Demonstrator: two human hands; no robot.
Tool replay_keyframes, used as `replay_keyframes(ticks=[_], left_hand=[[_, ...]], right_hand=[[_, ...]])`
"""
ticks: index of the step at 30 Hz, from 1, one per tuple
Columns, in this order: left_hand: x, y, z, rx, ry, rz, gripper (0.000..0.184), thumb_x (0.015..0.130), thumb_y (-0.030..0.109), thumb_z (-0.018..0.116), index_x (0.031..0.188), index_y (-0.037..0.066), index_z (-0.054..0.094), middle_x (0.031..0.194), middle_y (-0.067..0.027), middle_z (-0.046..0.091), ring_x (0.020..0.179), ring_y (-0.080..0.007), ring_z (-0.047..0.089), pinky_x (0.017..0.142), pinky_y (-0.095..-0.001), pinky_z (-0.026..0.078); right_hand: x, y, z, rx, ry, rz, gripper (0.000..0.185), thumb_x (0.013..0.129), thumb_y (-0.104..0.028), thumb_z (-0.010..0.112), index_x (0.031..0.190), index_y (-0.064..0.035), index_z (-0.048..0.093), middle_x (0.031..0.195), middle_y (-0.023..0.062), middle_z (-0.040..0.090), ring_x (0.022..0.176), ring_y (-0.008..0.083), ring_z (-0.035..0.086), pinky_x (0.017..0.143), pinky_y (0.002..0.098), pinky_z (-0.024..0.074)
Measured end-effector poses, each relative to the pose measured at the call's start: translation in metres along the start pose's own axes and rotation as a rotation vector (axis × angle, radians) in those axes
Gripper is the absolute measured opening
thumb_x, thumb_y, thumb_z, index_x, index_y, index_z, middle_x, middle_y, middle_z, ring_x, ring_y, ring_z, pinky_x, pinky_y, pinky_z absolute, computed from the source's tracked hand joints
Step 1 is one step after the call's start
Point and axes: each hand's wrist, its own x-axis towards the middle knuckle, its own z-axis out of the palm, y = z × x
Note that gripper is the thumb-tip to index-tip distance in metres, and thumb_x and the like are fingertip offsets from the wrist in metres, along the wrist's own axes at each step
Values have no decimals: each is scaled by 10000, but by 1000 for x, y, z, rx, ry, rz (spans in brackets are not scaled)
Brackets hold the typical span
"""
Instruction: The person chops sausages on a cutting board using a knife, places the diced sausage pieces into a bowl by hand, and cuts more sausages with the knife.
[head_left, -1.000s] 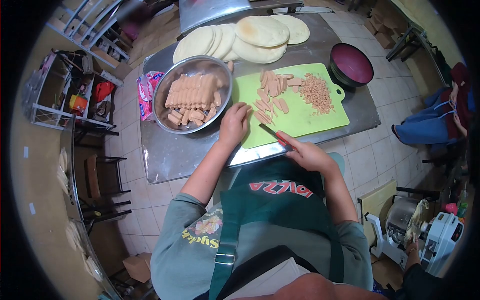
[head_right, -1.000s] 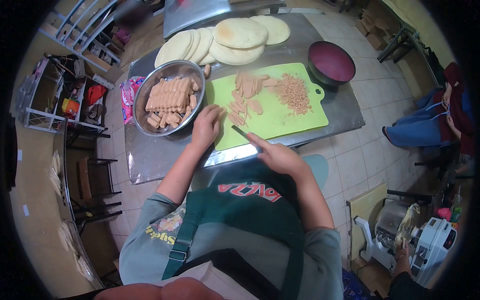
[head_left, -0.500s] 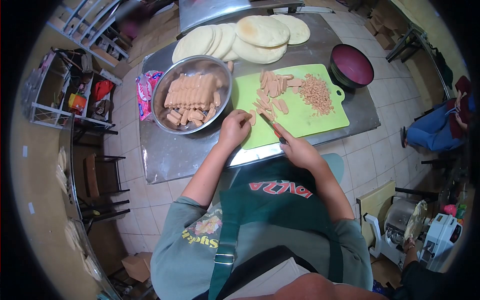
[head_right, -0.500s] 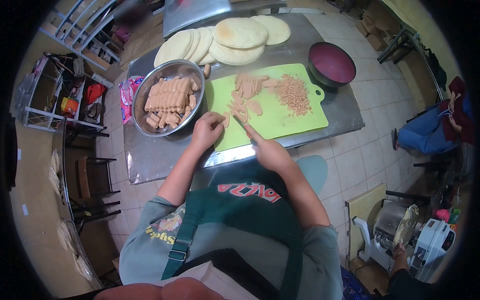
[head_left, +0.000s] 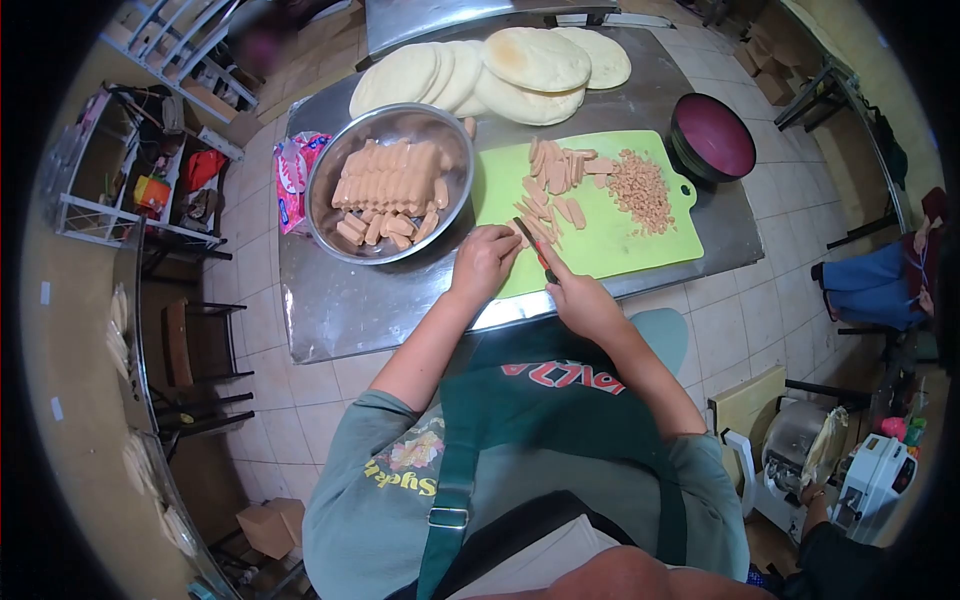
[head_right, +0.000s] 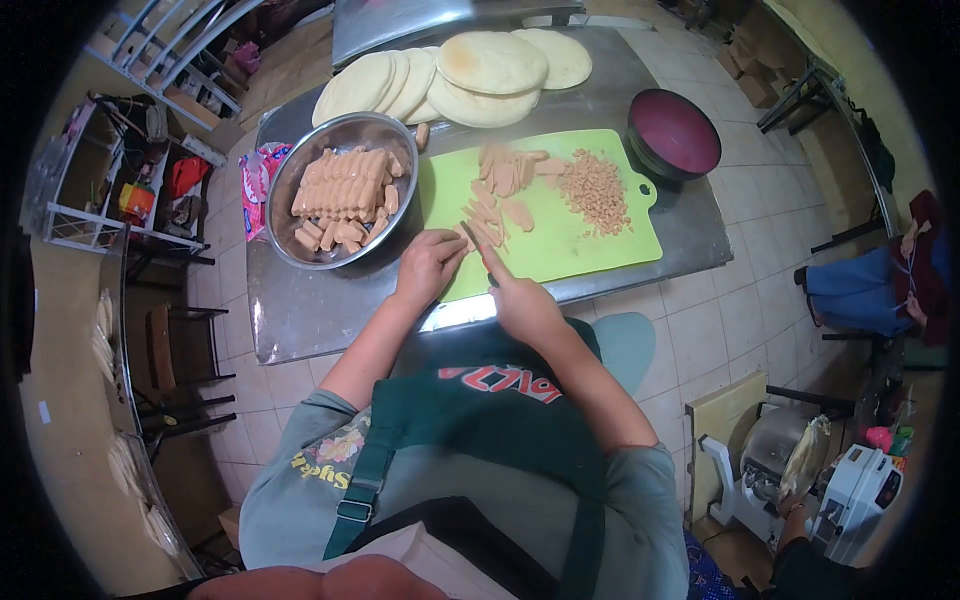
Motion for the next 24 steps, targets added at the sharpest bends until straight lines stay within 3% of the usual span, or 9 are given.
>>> replay_keyframes(ticks=[24], left_hand=[[-5,-2,5,28,58,-20,91,697,100,693,777,62,671,789,-69,642,719,-250,611,642,-335,488]], right_hand=[[-42,1,-38,-134,-54,-71,603,825,-84,483,1388,-175,285,700,212,599,664,376,586,627,469,442]])
